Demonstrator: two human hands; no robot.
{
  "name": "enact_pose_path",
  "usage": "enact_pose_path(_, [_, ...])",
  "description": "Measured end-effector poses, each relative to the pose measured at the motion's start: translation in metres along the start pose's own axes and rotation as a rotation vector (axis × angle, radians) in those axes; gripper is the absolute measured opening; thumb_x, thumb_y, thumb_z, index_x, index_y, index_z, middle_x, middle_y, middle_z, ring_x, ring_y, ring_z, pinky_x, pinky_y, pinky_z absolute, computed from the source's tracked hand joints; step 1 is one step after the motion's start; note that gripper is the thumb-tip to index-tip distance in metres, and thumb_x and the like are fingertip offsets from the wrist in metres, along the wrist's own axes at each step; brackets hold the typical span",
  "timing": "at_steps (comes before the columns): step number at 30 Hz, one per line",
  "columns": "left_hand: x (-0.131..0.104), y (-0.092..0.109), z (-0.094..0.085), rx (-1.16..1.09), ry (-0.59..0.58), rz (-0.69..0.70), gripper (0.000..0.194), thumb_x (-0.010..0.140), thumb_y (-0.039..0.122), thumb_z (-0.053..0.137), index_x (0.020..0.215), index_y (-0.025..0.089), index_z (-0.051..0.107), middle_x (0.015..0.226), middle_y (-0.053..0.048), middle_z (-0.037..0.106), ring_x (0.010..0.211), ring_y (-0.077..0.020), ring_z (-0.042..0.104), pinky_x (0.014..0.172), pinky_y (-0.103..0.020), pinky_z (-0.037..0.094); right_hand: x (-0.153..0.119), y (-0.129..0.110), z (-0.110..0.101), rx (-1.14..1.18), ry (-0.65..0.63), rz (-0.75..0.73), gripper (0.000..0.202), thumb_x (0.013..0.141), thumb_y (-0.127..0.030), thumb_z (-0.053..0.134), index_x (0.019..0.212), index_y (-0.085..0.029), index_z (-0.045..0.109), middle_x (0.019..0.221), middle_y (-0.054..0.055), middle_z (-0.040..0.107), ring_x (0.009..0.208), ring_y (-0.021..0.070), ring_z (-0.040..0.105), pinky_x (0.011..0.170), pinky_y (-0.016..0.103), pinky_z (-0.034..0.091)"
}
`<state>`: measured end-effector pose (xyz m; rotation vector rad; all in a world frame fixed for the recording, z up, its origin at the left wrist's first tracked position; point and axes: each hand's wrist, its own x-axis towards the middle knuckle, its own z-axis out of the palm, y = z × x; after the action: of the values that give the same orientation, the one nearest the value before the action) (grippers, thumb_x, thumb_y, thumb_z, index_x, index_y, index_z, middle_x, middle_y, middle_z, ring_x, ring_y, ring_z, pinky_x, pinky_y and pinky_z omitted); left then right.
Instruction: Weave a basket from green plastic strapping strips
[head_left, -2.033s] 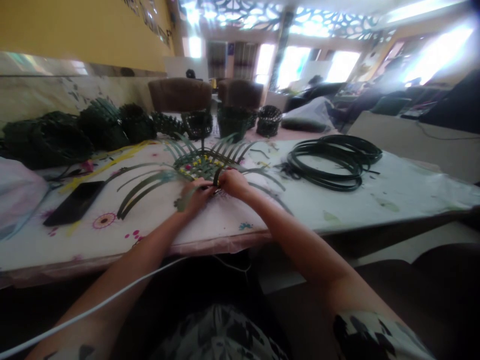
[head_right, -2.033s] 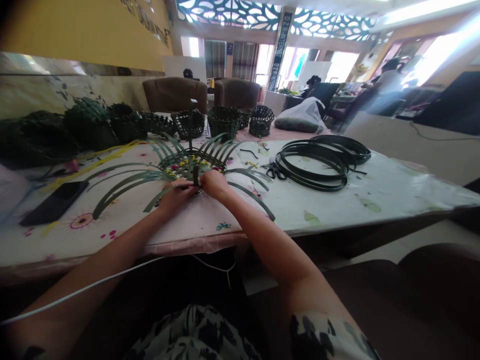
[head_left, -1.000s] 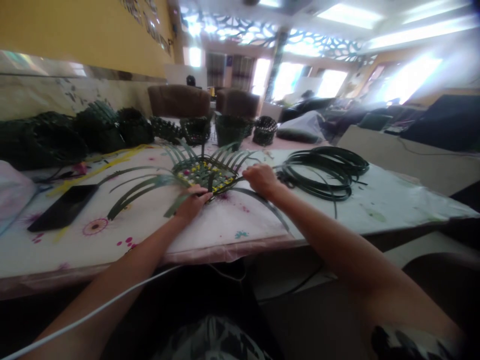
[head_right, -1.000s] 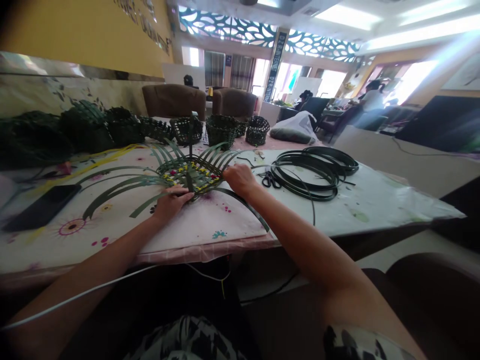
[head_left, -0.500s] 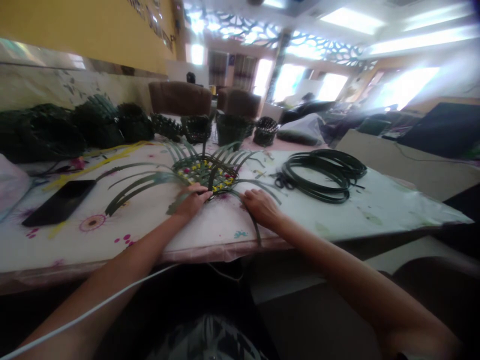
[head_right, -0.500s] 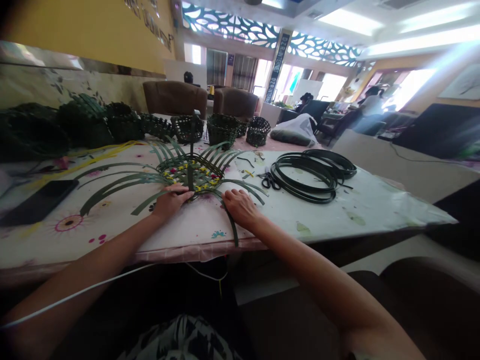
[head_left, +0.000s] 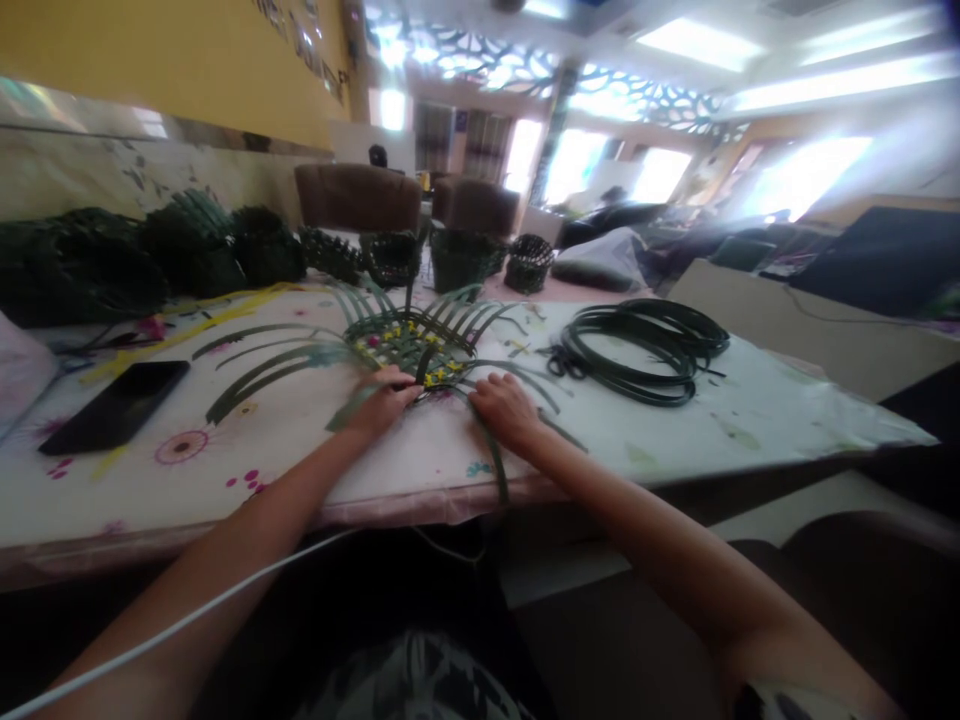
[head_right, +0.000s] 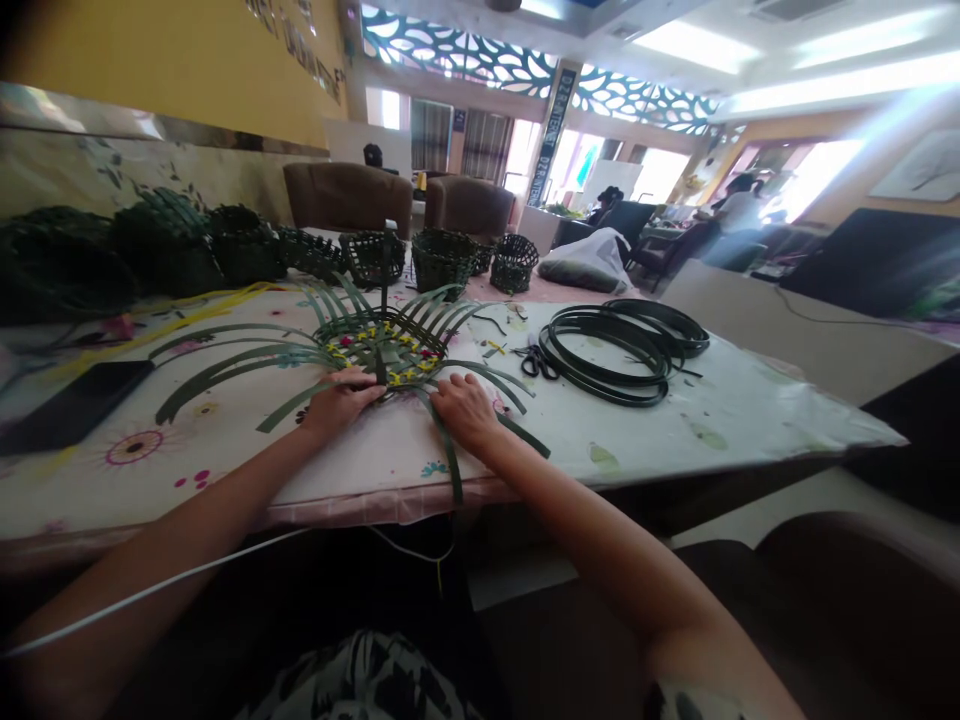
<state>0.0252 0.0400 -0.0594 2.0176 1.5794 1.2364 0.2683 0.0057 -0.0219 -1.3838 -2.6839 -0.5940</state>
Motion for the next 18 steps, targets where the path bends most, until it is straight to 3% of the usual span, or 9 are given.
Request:
enact_pose_path(3, [0.000,-0.003,0.001,0.002,0.011,-0.007,0.011,0.076,0.032,0.075,0.083,0.023,0.075,0.100,-0.003,0.074,0.105,-0.0209,0.066,0.096,-0.031,0.050,0.003,0.005,-0.002,0.058,0.031,-0.005,0.020,0.097,-0.018,0.050,0.094,-0.016,0.069,0.092,0.009,0.063,0.089,0.0214,0.050,0.075,0.032,0.031])
enact_pose_path(7, [0.000,-0.001,0.000,0.001,0.013,-0.009,0.013,0.076,0.034,0.075,0.085,0.025,0.076,0.099,-0.003,0.074,0.103,-0.0214,0.066,0.095,-0.033,0.051,0.008,0.004,-0.001,0.132,0.107,0.008,0.030,0.098,-0.019,0.051,0.124,-0.024,0.064,0.099,0.006,0.062,0.086,0.0185,0.050,0.076,0.029,0.034])
enact_pose_path(9, [-0.001,0.000,-0.002,-0.003,0.001,0.010,0.014,0.076,0.036,0.074,0.086,0.026,0.076,0.094,-0.002,0.075,0.099,-0.0215,0.067,0.091,-0.033,0.052,0.013,0.003,0.001,0.179,0.144,0.002,0.034,0.098,-0.022,0.052,0.129,-0.031,0.063,0.103,0.006,0.061,0.091,0.0186,0.051,0.079,0.029,0.035])
enact_pose_path(14, [-0.002,0.004,-0.007,-0.011,-0.041,0.105,0.015,0.079,0.035,0.071,0.086,0.025,0.077,0.091,-0.003,0.074,0.089,-0.0193,0.066,0.082,-0.030,0.051,0.024,0.007,0.015,0.280,0.209,-0.035,0.024,0.100,-0.030,0.049,0.105,-0.025,0.072,0.094,0.005,0.061,0.091,0.0185,0.052,0.079,0.029,0.039])
enact_pose_path(18, [-0.001,0.008,-0.010,-0.021,-0.077,0.120,0.013,0.079,0.034,0.071,0.082,0.023,0.077,0.089,-0.002,0.074,0.086,-0.0181,0.066,0.080,-0.028,0.049,0.032,0.012,0.026,0.350,0.234,-0.143,0.025,0.101,-0.026,0.047,0.096,-0.020,0.071,0.096,0.007,0.062,0.092,0.0180,0.053,0.082,0.031,0.040])
